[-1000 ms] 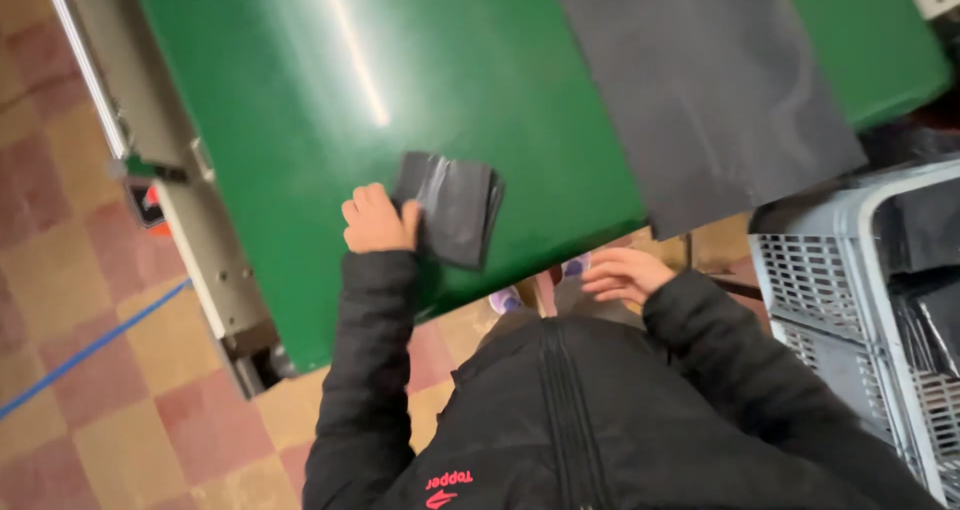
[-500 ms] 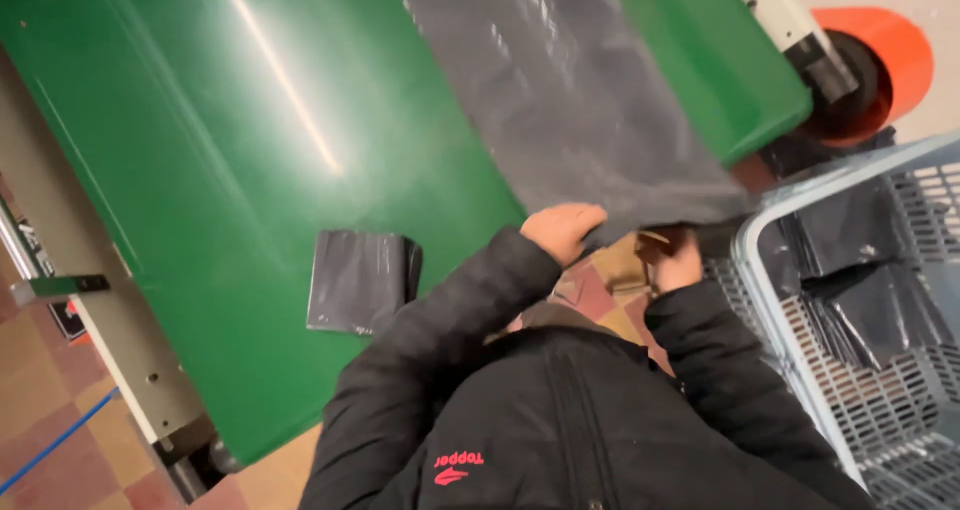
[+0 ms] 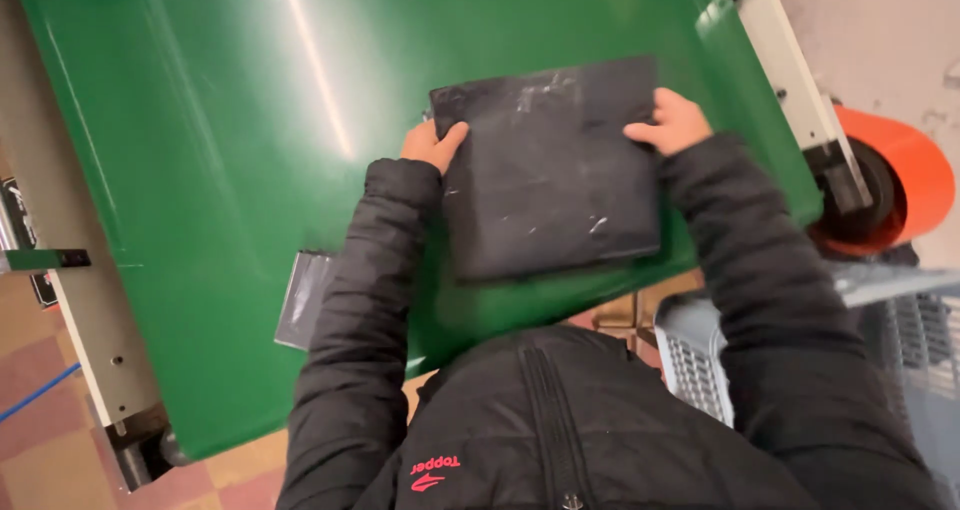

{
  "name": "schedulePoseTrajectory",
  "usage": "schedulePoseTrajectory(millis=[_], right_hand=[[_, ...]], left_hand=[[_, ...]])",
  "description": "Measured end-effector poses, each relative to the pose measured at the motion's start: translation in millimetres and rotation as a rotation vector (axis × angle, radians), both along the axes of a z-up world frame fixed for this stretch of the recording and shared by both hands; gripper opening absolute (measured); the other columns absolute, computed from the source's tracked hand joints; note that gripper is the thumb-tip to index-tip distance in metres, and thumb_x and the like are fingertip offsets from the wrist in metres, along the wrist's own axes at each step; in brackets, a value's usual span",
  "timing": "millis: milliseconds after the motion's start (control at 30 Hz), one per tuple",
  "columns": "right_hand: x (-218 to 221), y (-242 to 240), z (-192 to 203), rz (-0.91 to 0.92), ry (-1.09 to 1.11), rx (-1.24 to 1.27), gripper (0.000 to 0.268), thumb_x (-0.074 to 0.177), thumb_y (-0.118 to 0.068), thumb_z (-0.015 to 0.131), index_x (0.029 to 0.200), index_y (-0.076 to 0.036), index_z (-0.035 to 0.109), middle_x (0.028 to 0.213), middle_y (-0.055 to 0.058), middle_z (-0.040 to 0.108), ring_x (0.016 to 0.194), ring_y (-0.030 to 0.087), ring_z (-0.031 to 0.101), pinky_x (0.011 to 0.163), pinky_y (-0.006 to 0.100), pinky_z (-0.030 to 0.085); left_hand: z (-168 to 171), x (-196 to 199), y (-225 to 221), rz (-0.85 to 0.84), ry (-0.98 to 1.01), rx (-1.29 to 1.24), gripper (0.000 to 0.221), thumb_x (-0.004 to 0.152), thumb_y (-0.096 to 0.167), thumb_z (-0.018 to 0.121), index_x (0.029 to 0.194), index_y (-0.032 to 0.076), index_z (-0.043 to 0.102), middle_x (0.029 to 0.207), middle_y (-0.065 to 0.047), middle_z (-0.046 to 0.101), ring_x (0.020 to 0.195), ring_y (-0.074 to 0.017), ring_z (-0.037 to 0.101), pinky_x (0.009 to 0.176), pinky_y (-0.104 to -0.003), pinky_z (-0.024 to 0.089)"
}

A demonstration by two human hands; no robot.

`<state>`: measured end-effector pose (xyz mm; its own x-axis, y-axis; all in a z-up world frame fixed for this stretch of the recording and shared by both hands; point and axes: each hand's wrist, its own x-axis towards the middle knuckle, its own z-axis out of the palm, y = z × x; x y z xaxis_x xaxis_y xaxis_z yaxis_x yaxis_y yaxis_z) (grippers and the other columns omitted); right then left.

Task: The recorder folds black plastic bags on a green conveyor belt and places them into a storage crate.

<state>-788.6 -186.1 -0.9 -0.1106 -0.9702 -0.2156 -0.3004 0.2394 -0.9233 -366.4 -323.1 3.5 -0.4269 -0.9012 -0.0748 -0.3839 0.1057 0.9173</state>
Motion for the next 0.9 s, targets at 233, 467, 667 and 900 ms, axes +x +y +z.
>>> schedulePoseTrajectory(millis=[233,467,667,900], right_hand=[[16.3,-65.2,7.9,0.012,0.509,0.06,0.067,0.074,-0.028,0.089,0.125,0.0,0.055,0.095,0.011,0.065,0.083,0.026,0.064,0.076,0.039,0.052],[50.0,-125.8,25.6,0.368,0.97,-0.218,0.057,0.069,-0.041,0.092,0.109,-0.009,0.066,0.106,0.013,0.066,0.104,0.035,0.059,0.09,0.046,0.047],[53.9,-136.5,1.8,0.463,1.003,0.045,0.047,0.07,-0.041,0.088,0.099,-0.011,0.066,0.098,0.009,0.068,0.099,0.033,0.061,0.086,0.046,0.046],[113.0,-40.3,73.0,0.183,1.061,-0.558,0.009,0.087,-0.017,0.074,0.094,-0.016,0.068,0.099,0.003,0.066,0.1,0.03,0.061,0.085,0.045,0.043]], left_hand=[[-51.6,8.8,-9.1,0.102,-0.178,-0.16,0.039,0.093,0.042,0.066,0.106,0.006,0.074,0.094,-0.019,0.074,0.09,-0.0397,0.07,0.077,-0.046,0.053],[-23.4,6.6,5.5,0.128,-0.426,-0.018,0.038,0.095,0.041,0.067,0.094,0.004,0.07,0.086,-0.02,0.072,0.085,-0.0415,0.067,0.074,-0.05,0.051],[31.5,-13.7,61.0,0.202,-0.605,-0.536,0.041,0.085,0.034,0.079,0.115,0.011,0.064,0.115,-0.011,0.067,0.107,-0.0362,0.062,0.078,-0.05,0.053],[-79.9,-39.1,94.5,0.215,0.725,0.875,0.083,0.089,0.075,0.042,0.141,0.012,0.052,0.147,-0.009,0.056,0.133,-0.023,0.056,0.109,-0.043,0.038]])
